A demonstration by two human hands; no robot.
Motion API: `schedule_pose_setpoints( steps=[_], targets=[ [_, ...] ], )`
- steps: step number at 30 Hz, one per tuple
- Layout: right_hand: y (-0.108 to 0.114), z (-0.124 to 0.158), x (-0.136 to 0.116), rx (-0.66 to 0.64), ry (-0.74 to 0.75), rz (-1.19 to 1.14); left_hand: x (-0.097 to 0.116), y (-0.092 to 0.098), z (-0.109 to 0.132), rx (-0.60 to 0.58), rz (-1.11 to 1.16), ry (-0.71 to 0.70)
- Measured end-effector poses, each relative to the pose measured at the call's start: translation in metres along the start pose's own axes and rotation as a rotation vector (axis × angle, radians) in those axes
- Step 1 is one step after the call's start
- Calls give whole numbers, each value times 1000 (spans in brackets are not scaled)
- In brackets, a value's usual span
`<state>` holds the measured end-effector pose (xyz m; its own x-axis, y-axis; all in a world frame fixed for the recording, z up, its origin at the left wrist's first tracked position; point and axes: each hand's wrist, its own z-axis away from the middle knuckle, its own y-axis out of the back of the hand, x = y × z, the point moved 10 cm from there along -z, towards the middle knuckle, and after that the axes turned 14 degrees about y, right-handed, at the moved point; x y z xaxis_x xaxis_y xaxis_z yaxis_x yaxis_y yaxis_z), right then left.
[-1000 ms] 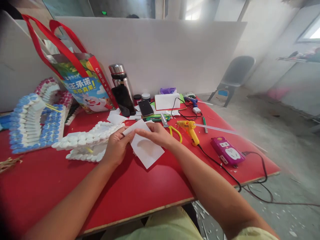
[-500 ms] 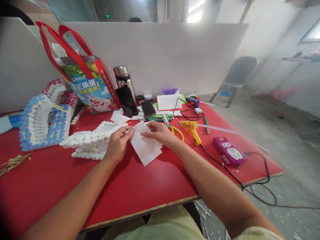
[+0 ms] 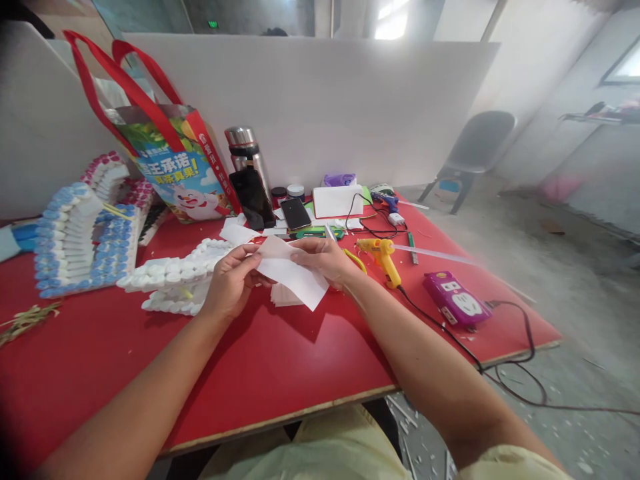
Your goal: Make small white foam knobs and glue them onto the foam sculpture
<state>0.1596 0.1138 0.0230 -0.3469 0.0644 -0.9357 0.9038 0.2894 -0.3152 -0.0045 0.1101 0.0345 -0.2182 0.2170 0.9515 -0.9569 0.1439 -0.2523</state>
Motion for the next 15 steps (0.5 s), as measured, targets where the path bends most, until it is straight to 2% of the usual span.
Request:
schedule_pose_setpoints(
  steps=[8,15],
  targets=[
    [4,0,-5,65,16,-17,8,-9,8,-53,-4,-23],
    [-3,0,-10,59,44,-2,7,-6,6,-48,-11,-9]
  ],
)
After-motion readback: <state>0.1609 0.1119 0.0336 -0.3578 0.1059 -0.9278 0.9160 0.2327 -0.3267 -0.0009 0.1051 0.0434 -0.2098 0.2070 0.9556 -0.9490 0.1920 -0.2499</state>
